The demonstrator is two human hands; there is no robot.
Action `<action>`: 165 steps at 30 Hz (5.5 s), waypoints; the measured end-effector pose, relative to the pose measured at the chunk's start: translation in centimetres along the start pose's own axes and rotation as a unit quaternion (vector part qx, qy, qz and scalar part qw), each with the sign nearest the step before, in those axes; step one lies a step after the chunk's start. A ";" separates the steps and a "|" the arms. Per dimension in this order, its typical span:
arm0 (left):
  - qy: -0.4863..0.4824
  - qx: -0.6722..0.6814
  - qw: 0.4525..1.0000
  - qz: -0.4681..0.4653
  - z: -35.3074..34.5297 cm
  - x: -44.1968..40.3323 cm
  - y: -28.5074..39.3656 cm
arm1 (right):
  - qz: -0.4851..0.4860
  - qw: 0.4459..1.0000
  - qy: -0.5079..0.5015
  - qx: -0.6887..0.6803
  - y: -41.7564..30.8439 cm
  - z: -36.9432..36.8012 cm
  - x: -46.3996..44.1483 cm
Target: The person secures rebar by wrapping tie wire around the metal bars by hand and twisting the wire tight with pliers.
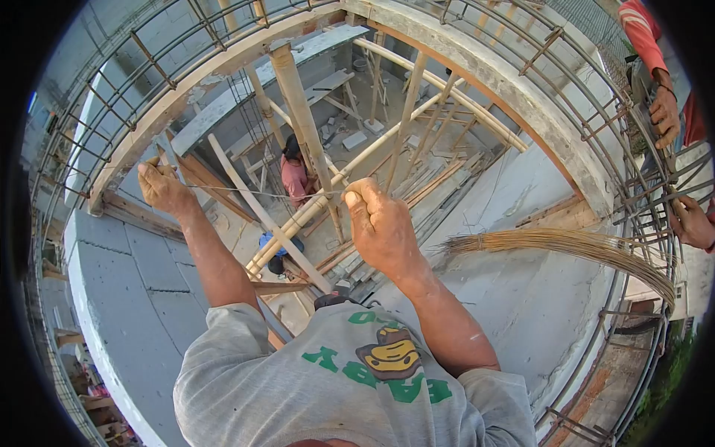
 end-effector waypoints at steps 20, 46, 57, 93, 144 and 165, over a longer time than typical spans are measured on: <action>-0.011 -0.055 0.988 -0.147 -2.1 -0.7 -1.3 | -0.026 0.963 -0.203 0.177 12.4 -6.0 1.9; -0.136 -0.041 0.971 -0.195 -5.3 -0.2 17.3 | 0.483 0.769 -0.097 -0.407 -12.9 21.6 9.6; -0.102 0.067 0.982 -0.145 -6.2 -3.5 22.7 | 0.155 0.892 0.422 0.050 -10.7 20.6 7.1; -0.197 -0.656 0.724 0.082 14.8 7.3 -21.2 | -0.080 0.810 -0.557 -0.166 1.0 -3.2 5.8; 0.206 -0.048 0.813 0.543 20.1 7.0 -33.1 | -0.039 0.930 -0.089 0.355 17.6 0.1 1.0; 0.055 0.016 0.834 0.548 15.0 5.8 -34.4 | -0.400 0.805 -0.426 -0.099 16.3 -0.5 8.3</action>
Point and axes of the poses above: each hand's wrist, its own x-axis away from the middle knuckle, its own z-axis out of the back of the hand, y = z × x, the point moved 6 cm from there along -x, towards the middle knuckle, and after that the axes turned 12 degrees about y, right-handed, at the moved point
